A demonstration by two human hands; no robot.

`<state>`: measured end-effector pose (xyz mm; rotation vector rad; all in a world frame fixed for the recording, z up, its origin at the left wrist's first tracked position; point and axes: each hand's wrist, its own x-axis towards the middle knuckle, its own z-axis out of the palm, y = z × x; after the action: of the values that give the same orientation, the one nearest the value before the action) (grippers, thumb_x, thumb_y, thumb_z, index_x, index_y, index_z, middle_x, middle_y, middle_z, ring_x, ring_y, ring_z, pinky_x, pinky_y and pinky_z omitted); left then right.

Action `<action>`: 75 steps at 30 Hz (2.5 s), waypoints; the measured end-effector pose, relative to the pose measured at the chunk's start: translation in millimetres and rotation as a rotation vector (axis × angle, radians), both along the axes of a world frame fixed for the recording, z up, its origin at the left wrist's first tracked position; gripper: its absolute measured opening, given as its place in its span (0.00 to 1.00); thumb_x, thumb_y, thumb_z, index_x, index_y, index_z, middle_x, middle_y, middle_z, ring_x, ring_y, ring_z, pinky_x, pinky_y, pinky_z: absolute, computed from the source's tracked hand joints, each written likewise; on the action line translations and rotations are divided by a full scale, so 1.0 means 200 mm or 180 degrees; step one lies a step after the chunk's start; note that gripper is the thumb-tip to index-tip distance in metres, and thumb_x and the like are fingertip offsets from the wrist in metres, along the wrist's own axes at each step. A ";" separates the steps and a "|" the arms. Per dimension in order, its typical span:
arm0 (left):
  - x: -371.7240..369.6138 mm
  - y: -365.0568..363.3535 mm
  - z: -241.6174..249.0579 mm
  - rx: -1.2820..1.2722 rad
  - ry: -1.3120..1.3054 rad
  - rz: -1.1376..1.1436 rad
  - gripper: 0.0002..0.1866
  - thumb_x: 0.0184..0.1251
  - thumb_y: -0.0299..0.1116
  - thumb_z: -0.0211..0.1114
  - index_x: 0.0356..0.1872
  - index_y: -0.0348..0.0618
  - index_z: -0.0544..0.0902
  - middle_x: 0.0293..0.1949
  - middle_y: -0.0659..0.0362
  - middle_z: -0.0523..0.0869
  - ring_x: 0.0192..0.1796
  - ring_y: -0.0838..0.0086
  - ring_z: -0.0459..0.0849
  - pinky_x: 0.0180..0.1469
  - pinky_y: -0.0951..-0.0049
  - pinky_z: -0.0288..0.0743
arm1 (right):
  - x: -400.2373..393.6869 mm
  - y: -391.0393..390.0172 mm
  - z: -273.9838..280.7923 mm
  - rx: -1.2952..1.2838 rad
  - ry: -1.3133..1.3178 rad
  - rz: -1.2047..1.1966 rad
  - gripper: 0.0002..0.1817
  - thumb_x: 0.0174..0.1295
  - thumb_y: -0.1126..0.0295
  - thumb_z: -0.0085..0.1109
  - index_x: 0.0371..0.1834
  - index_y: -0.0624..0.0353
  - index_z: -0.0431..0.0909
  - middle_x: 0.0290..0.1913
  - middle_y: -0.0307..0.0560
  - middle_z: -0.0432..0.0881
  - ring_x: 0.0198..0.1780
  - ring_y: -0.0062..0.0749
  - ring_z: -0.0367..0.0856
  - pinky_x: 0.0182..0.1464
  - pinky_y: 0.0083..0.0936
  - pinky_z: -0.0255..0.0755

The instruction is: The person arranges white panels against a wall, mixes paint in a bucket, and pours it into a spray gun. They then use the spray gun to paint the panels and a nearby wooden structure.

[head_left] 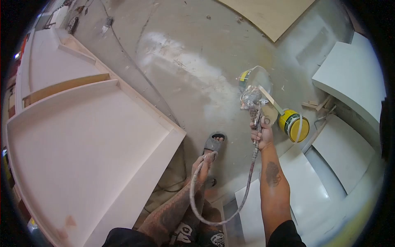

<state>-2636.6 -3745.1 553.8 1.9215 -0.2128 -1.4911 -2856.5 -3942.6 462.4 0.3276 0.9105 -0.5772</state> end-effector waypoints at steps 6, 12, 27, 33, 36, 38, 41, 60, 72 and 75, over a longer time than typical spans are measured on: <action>0.03 -0.02 0.02 0.0618 -0.0082 0.0153 0.16 0.72 0.41 0.56 0.35 0.38 0.81 0.25 0.65 0.78 0.28 0.84 0.72 0.31 0.82 0.66 | 0.17 -0.08 0.29 -0.0356 0.0981 0.0869 0.15 0.68 0.59 0.52 0.49 0.57 0.72 0.36 0.51 0.83 0.15 0.16 0.62 0.14 0.14 0.56; 0.03 0.11 -0.08 0.0621 0.0161 0.1175 0.16 0.71 0.43 0.57 0.34 0.39 0.81 0.23 0.62 0.80 0.23 0.82 0.75 0.24 0.81 0.67 | 0.42 -0.14 0.33 -0.1201 0.2196 0.3156 0.19 0.66 0.60 0.54 0.56 0.60 0.70 0.36 0.48 0.83 0.25 0.26 0.76 0.24 0.26 0.69; 0.06 0.38 -0.02 0.0749 0.0233 0.1738 0.22 0.73 0.51 0.51 0.49 0.41 0.79 0.42 0.58 0.82 0.37 0.72 0.80 0.41 0.70 0.75 | 0.66 -0.15 0.46 -0.3580 0.4335 0.2767 0.28 0.65 0.52 0.53 0.63 0.57 0.67 0.44 0.66 0.81 0.47 0.62 0.78 0.48 0.47 0.70; -0.12 0.52 0.13 0.0543 -0.0071 0.2099 0.21 0.72 0.50 0.53 0.44 0.42 0.79 0.35 0.63 0.83 0.29 0.80 0.80 0.29 0.79 0.74 | 0.62 -0.16 0.44 -0.4027 0.4350 0.2806 0.28 0.64 0.51 0.54 0.63 0.57 0.68 0.44 0.66 0.81 0.46 0.63 0.79 0.48 0.48 0.70; -0.16 0.56 0.28 0.0479 -0.0124 0.2628 0.20 0.71 0.50 0.55 0.47 0.42 0.78 0.38 0.63 0.82 0.30 0.81 0.80 0.28 0.81 0.74 | 0.65 -0.16 0.55 -0.3621 0.4475 0.3051 0.28 0.63 0.53 0.56 0.60 0.62 0.71 0.47 0.65 0.81 0.51 0.59 0.78 0.52 0.43 0.71; -0.19 0.66 0.27 0.0451 -0.0114 0.2853 0.20 0.71 0.49 0.55 0.48 0.42 0.77 0.39 0.63 0.82 0.31 0.81 0.80 0.28 0.81 0.74 | 0.65 -0.16 0.54 -0.3706 0.4424 0.2930 0.29 0.63 0.52 0.56 0.60 0.62 0.71 0.47 0.65 0.80 0.51 0.60 0.78 0.52 0.44 0.70; -0.20 0.74 0.32 0.0562 -0.0171 0.3090 0.18 0.71 0.47 0.56 0.49 0.43 0.77 0.39 0.63 0.81 0.32 0.81 0.80 0.29 0.81 0.75 | 0.64 -0.17 0.48 -0.3730 0.4599 0.3027 0.30 0.63 0.50 0.56 0.60 0.62 0.70 0.47 0.67 0.80 0.50 0.61 0.78 0.52 0.46 0.70; -0.50 1.22 0.68 0.0542 -0.1011 0.3414 0.22 0.68 0.50 0.59 0.52 0.42 0.75 0.41 0.60 0.81 0.35 0.77 0.82 0.29 0.78 0.75 | 0.75 -0.15 0.51 -0.3864 0.4614 0.2662 0.37 0.62 0.47 0.56 0.61 0.70 0.66 0.51 0.70 0.77 0.53 0.62 0.76 0.54 0.46 0.69; -0.46 1.97 1.02 -0.1410 -0.0621 0.4776 0.31 0.70 0.54 0.53 0.65 0.44 0.67 0.59 0.57 0.74 0.45 0.66 0.81 0.44 0.66 0.77 | 0.93 0.08 0.96 -0.3171 0.4277 0.2165 0.35 0.62 0.48 0.56 0.54 0.75 0.70 0.47 0.73 0.78 0.49 0.62 0.79 0.50 0.47 0.71; -0.35 2.35 0.95 -0.2267 -0.0858 0.5039 0.28 0.72 0.52 0.48 0.64 0.44 0.68 0.61 0.60 0.73 0.51 0.68 0.77 0.50 0.66 0.74 | 0.89 0.27 1.05 -0.2611 0.4564 0.1976 0.35 0.61 0.47 0.55 0.45 0.79 0.75 0.44 0.74 0.79 0.47 0.63 0.79 0.49 0.47 0.72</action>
<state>-2707.1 -3274.8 743.0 1.0356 0.5097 -0.0328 -2678.7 -3888.8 673.0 -1.2513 1.8970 -0.4979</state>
